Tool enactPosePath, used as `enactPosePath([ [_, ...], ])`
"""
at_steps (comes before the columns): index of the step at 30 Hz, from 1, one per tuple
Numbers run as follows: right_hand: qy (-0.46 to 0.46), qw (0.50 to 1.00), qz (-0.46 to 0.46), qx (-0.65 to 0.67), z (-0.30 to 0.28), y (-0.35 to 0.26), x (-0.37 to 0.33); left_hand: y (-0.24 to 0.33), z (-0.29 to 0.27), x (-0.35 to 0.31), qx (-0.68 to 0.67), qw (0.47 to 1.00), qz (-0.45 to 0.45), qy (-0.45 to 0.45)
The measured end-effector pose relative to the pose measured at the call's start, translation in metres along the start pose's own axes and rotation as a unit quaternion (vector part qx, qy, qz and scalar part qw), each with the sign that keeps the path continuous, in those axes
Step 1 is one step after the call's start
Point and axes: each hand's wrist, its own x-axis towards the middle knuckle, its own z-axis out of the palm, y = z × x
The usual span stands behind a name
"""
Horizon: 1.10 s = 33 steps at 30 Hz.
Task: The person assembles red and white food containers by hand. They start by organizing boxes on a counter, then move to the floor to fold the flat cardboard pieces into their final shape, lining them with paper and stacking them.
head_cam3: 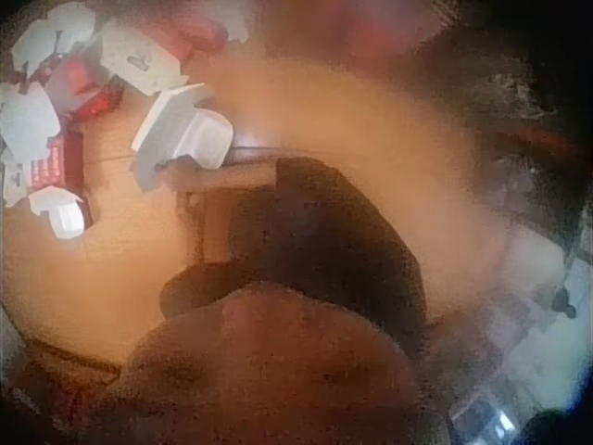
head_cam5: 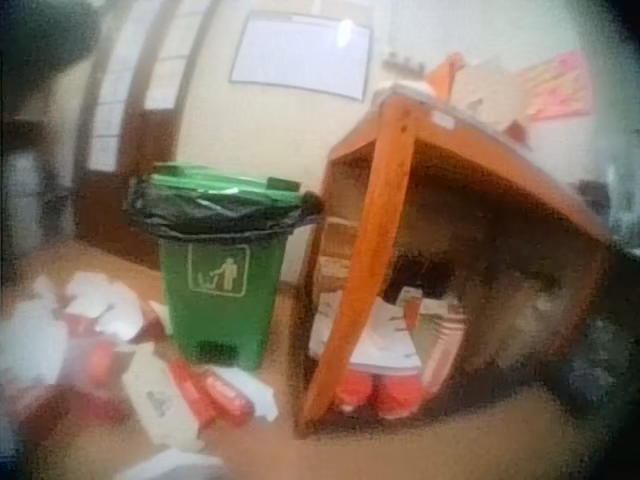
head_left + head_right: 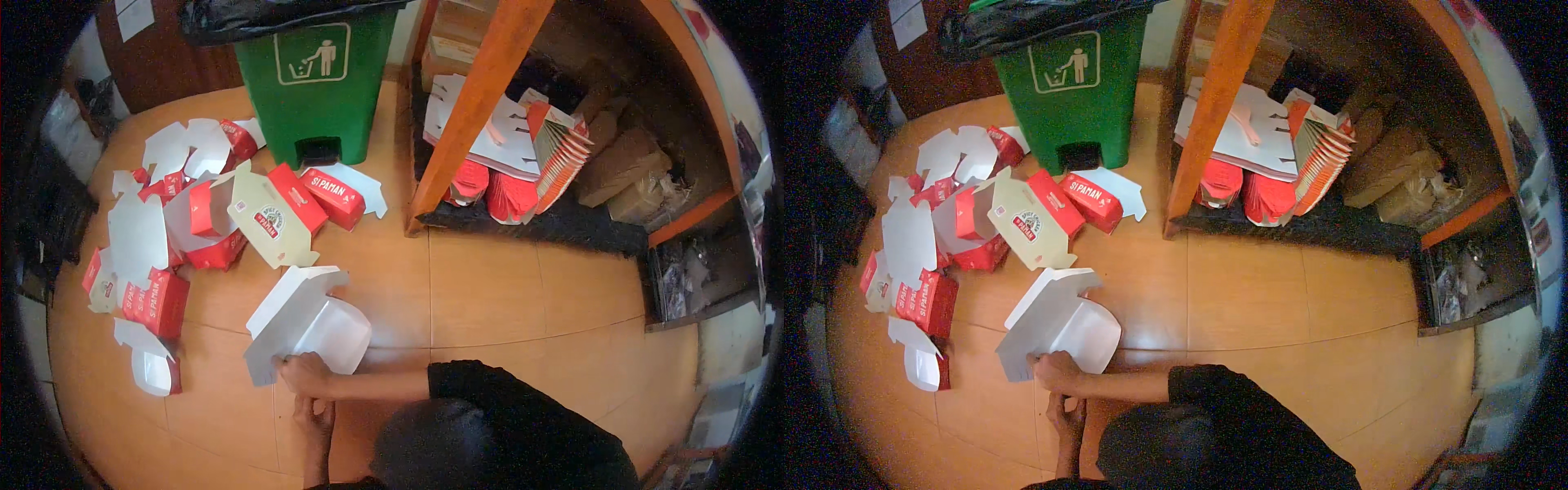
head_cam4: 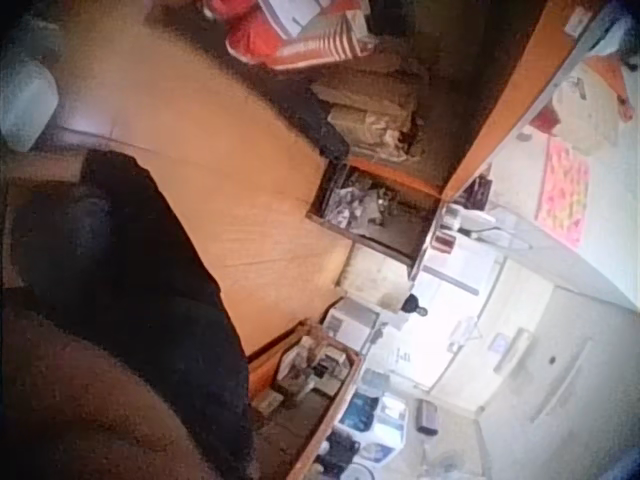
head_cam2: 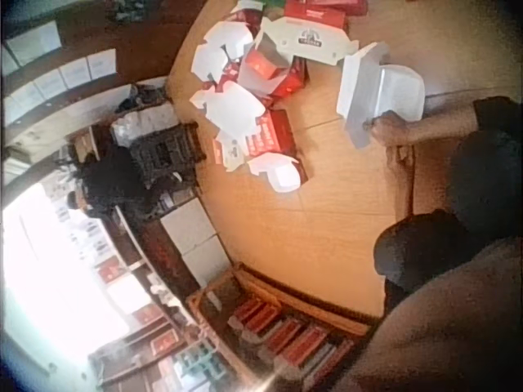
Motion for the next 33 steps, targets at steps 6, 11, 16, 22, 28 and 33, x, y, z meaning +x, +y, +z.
enactPosePath([
  [6, 0.048, 0.985, 0.159, 0.04, -0.078, 0.017, -0.009, 0.037, -0.034, 0.04, 0.032, 0.999, -0.011, -0.024],
  [11, 0.093, 0.959, 0.207, -0.168, -0.105, 0.094, -0.026, 0.017, -0.035, 0.058, -0.029, 0.992, -0.094, 0.074],
  [16, 0.083, 0.959, 0.255, 0.09, -0.11, 0.096, -0.008, 0.05, -0.005, 0.109, 0.032, 0.987, -0.141, 0.077],
  [22, 0.111, 0.962, 0.251, 0.0, -0.067, 0.117, -0.019, 0.03, 0.012, 0.113, 0.193, 0.971, 0.085, 0.113],
  [28, 0.115, 0.959, 0.232, -0.116, -0.052, 0.115, -0.022, 0.024, -0.002, 0.116, 0.175, 0.981, 0.073, 0.049],
  [33, 0.172, 0.946, 0.251, -0.115, -0.043, 0.117, -0.032, 0.035, 0.015, 0.108, 0.118, 0.991, 0.065, 0.006],
])
